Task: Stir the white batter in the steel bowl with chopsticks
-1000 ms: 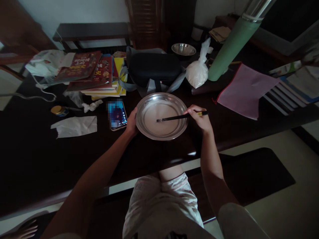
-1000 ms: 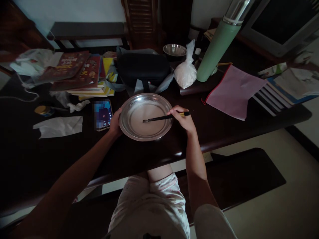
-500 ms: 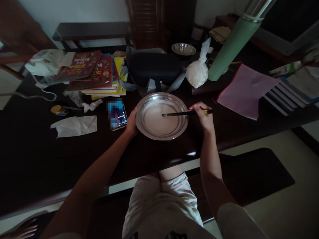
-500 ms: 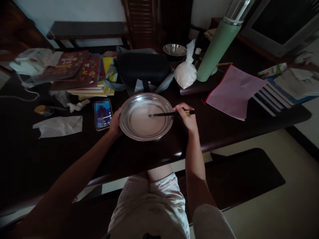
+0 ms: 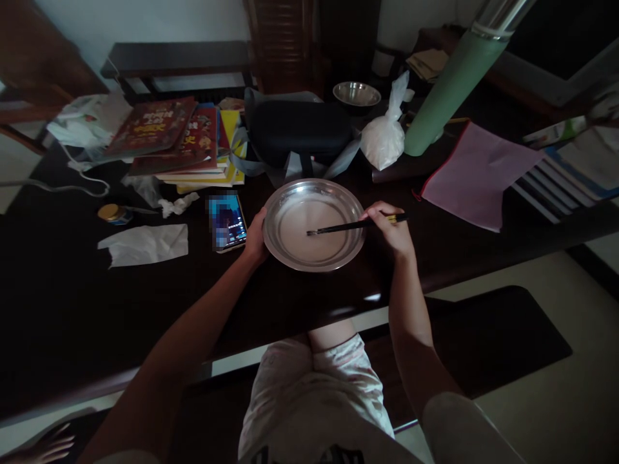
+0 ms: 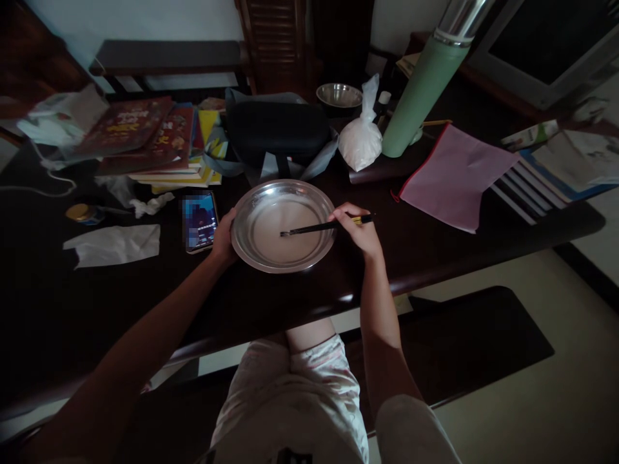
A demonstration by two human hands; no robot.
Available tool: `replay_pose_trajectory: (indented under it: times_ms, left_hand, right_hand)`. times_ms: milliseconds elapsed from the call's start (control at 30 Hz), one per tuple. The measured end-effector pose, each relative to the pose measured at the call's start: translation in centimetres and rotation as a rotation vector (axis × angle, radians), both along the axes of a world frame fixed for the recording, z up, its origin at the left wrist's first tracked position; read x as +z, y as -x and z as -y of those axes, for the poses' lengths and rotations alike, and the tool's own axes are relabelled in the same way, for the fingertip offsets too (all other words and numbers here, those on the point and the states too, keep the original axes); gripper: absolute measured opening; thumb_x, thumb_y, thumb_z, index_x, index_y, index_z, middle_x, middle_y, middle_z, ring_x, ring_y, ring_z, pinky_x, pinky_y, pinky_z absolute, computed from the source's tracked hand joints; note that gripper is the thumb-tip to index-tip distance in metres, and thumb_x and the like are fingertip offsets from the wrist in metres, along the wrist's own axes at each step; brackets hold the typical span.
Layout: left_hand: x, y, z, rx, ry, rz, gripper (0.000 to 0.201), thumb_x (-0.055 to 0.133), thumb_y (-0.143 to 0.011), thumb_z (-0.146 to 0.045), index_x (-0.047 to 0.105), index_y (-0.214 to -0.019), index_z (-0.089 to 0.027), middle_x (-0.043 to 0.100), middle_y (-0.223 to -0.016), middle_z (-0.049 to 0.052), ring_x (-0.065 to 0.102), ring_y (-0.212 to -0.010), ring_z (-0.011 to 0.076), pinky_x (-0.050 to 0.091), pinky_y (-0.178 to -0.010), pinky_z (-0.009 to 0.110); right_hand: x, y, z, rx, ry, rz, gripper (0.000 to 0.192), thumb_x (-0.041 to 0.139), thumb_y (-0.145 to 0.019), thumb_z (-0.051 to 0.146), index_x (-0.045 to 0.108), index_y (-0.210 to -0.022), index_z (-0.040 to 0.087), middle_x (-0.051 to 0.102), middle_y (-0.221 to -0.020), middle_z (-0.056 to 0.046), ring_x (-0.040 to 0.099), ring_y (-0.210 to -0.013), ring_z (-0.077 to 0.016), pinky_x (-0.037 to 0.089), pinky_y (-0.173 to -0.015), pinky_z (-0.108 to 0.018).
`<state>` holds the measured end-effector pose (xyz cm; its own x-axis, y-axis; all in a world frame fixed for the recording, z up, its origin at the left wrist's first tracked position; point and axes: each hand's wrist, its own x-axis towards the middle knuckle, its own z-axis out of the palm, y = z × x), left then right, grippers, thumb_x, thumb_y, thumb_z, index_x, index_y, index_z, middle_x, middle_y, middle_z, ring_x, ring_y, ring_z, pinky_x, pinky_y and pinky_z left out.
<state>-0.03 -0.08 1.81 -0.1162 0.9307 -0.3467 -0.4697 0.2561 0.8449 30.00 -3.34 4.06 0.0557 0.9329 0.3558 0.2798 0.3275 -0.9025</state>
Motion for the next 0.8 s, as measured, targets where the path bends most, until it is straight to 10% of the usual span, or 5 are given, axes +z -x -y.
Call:
replay_pose_trajectory:
  times_ms: [800]
  left_hand:
    - [-0.59,0.14,-0.24,0.032,0.018,-0.015,0.021,0.069,-0.089,-0.041,0.072,-0.08,-0.022,0.075,-0.076,0.004,0.076,-0.104,0.0274,0.062,-0.091,0.037]
  right_hand:
    - [-0.05,-0.05,-0.06,-0.004,-0.023,0.006,0.046,0.072,-0.087,0.072,0.078,-0.075,0.028,0.077,-0.077,-0.001,0.073,-0.078,-0.0199,0.059,-0.078,-0.037]
